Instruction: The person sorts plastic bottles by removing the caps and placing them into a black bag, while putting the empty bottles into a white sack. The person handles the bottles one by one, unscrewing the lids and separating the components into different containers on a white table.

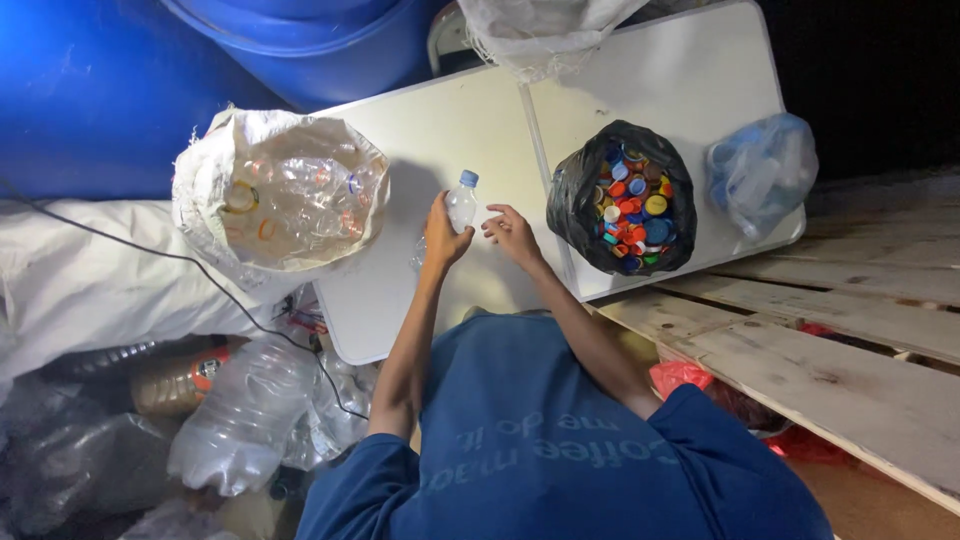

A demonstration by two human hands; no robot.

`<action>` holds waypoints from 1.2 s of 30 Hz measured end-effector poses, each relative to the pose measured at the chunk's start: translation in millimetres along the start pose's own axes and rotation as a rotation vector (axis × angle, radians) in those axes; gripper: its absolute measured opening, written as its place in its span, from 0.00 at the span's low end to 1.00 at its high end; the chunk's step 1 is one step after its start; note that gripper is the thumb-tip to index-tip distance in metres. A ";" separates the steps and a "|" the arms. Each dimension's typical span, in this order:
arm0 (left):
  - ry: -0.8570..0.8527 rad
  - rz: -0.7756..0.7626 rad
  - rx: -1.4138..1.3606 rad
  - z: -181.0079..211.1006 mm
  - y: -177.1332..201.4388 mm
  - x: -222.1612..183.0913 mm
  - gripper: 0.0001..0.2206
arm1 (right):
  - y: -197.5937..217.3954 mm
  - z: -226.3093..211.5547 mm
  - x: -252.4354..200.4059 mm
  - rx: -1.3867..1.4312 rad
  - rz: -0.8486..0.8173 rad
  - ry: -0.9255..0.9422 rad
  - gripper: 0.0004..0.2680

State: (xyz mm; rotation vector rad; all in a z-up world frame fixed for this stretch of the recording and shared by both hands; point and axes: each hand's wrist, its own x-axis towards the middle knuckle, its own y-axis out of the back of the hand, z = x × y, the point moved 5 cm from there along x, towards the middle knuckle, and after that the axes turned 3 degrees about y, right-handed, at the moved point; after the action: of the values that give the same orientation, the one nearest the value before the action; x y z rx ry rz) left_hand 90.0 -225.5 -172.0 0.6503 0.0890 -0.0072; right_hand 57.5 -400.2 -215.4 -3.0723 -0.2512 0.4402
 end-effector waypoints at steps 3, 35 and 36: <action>-0.077 -0.053 0.060 6.9 22.8 -24.8 0.40 | -7.5 -28.0 6.6 0.112 0.115 0.073 0.15; -0.258 -0.384 0.176 32.0 19.3 -12.2 0.33 | 28.5 -55.5 -16.3 -0.267 0.029 0.147 0.09; -0.258 -0.389 0.177 30.4 13.1 -15.1 0.33 | 27.9 -39.1 -13.4 -0.265 0.032 0.144 0.09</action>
State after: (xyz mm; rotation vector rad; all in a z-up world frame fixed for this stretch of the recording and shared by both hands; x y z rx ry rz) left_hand 77.8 -233.8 -138.7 0.7950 -0.0357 -0.4769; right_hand 60.1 -430.1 -175.6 -3.3508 -0.2772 0.1979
